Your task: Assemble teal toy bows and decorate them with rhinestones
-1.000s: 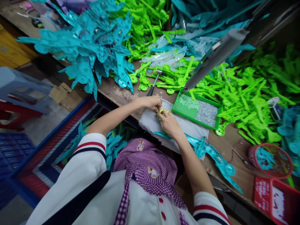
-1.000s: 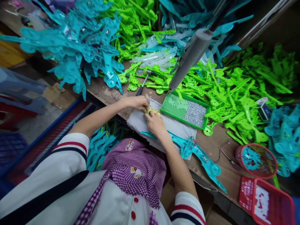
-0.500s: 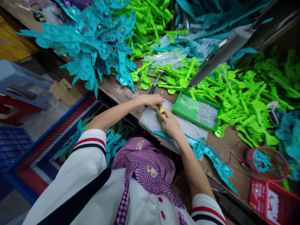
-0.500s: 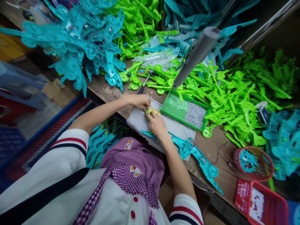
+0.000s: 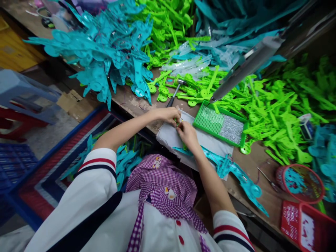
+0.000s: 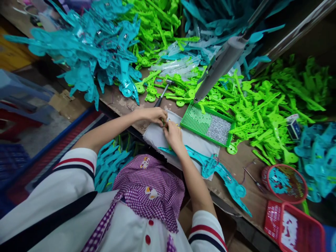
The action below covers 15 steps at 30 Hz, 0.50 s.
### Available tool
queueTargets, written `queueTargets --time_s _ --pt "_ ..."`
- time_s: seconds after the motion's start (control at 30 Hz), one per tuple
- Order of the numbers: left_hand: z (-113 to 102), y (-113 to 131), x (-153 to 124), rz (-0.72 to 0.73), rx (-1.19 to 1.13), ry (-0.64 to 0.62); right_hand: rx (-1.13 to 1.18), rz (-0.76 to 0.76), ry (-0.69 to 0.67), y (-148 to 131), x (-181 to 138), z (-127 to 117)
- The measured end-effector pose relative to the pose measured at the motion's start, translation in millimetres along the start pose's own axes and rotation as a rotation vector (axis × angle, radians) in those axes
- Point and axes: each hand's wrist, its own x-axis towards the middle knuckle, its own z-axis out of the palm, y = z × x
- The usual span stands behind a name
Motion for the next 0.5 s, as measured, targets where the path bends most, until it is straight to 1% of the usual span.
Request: queueTargets --time_s 0.1,0.17,0.23,0.3,0.37,0.43,0.5 --pt "-0.2 0.8 1.1 -0.047 -0.003 0.010 0.174 0.086 -0.017 5.9 10.1 1.2" --pt "-0.5 2.0 4.0 -0.069 0.025 -0.007 0.216 0.146 -0.054 8.5 18.6 -0.6" --pt "-0.8 4.7 8.0 -0.082 0.065 -0.041 0.214 0.169 -0.108 10.6 26.0 -3.7" --pt "-0.4 8.7 12.0 -0.123 0.108 -0.052 0.246 0.140 -0.161 13.4 27.6 -7.3" --pt "1.0 12.7 15.7 -0.194 0.130 -0.044 0.323 0.067 -0.178 17.4 20.1 -10.3" --pt "2.9 14.9 19.1 -0.270 0.118 -0.036 0.345 -0.024 -0.129 21.8 3.9 -12.4" --pt "4.4 14.7 22.5 -0.313 0.095 -0.044 0.260 -0.106 -0.049 24.2 -16.2 -13.5"
